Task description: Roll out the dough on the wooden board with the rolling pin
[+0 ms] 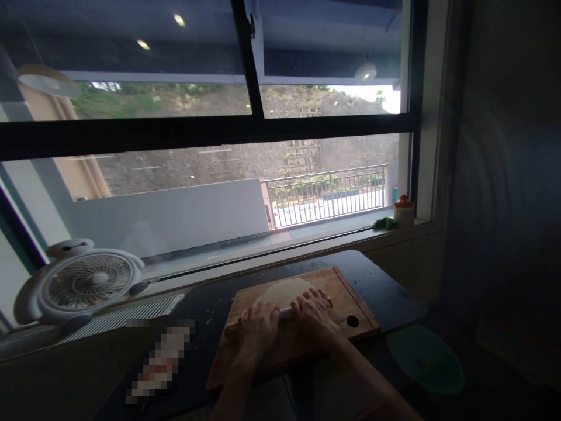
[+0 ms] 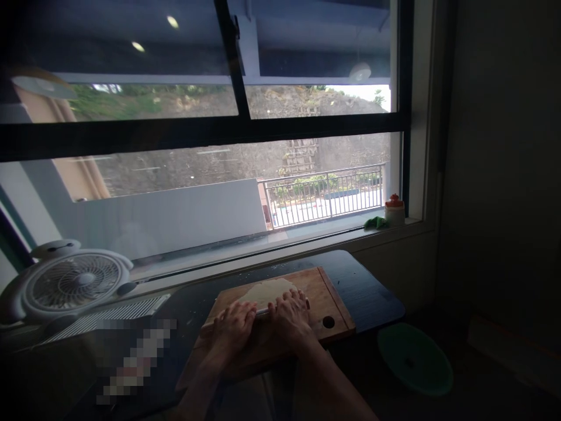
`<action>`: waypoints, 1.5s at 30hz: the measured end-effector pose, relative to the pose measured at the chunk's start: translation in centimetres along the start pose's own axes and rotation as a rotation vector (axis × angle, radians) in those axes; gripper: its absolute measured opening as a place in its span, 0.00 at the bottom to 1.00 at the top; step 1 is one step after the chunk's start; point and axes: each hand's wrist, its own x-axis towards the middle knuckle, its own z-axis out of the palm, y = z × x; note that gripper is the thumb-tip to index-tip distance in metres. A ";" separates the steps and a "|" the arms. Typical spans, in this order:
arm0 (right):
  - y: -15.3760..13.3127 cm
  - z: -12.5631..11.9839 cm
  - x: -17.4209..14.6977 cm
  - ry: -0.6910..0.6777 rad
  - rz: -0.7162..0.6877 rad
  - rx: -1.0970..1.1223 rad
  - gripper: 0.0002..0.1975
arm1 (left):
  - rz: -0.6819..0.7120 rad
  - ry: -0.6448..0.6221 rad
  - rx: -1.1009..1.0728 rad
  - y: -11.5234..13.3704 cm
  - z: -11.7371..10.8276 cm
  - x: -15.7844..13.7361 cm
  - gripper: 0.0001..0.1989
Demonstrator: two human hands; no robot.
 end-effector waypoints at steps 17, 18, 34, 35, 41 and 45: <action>-0.1 0.0 -1.0 0.024 -0.018 -0.022 0.20 | 0.041 -0.026 -0.020 -0.5 -0.1 -0.6 0.19; -0.1 0.1 0.0 -0.002 0.003 -0.025 0.20 | 0.028 -0.028 -0.010 -0.5 -0.1 0.2 0.19; 0.3 -0.2 -5.7 0.104 -0.106 -0.007 0.21 | 0.056 0.124 -0.062 -0.3 0.9 -4.8 0.17; 0.4 -0.1 -5.5 0.101 -0.107 -0.013 0.22 | 0.060 0.125 -0.053 -0.3 0.8 -4.6 0.17; 0.0 0.3 -0.4 0.009 -0.020 -0.056 0.21 | 0.011 0.061 -0.028 -0.3 0.8 -0.3 0.19; -0.3 -0.1 2.5 -0.115 0.072 -0.095 0.24 | -0.022 0.006 -0.030 -0.5 1.0 2.5 0.19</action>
